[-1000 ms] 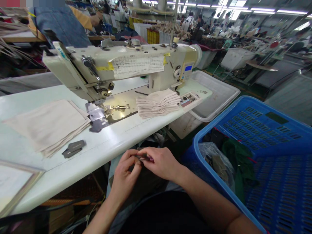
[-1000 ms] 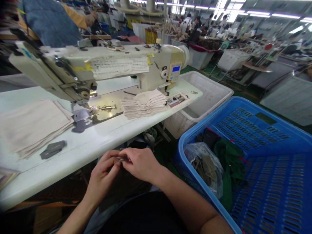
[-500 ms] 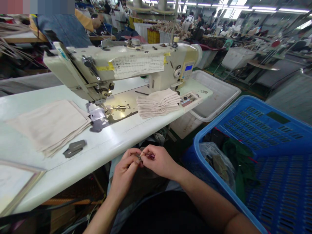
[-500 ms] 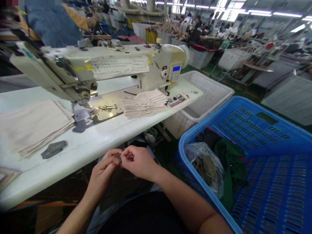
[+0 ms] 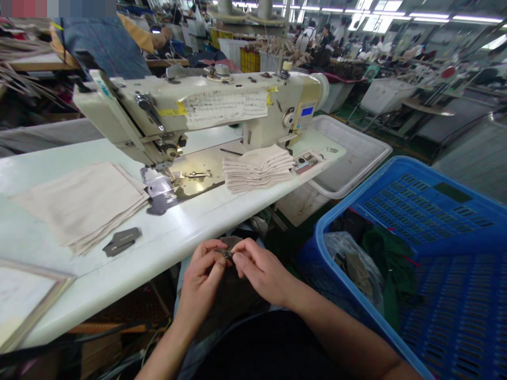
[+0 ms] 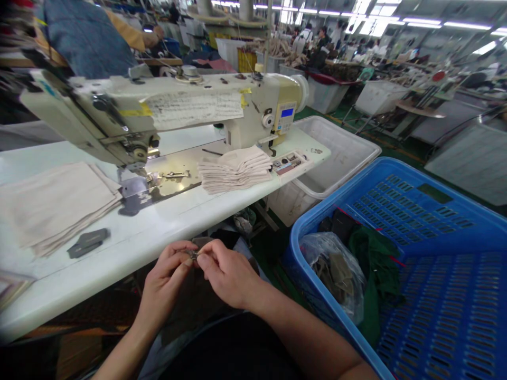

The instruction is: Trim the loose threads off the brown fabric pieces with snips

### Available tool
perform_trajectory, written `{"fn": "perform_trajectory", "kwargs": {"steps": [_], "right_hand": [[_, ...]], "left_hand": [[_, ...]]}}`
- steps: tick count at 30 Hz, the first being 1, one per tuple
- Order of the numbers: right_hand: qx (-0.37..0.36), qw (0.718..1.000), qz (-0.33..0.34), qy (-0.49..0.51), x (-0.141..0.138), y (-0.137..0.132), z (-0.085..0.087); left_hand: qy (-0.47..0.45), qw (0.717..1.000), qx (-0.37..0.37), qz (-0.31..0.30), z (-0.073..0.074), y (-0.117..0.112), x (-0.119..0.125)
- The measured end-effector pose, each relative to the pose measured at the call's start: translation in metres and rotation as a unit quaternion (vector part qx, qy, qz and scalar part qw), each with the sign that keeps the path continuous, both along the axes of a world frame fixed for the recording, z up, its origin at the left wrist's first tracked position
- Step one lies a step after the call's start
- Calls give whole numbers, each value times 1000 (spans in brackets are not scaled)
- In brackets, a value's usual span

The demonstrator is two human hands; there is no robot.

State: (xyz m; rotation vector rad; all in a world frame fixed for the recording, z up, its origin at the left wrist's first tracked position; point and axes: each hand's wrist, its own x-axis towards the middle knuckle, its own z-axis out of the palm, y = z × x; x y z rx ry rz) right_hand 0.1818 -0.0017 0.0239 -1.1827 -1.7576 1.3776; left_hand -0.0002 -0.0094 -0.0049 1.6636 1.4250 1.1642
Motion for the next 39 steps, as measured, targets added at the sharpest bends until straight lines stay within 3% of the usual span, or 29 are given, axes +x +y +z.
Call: {"fn": "perform_trajectory", "kwargs": {"steps": [11, 27, 32, 39], "right_hand": [[-29, 1000, 10, -5, -1, 3, -2], [6, 995, 16, -101, 1, 3, 10], [17, 996, 21, -82, 1, 3, 10], [-4, 994, -25, -102, -2, 3, 1]], "left_hand": [[58, 997, 39, 13, 6, -1, 4], [101, 991, 86, 5, 8, -1, 7], [106, 990, 91, 4, 8, -2, 6], [136, 983, 126, 1, 7, -2, 7]]}}
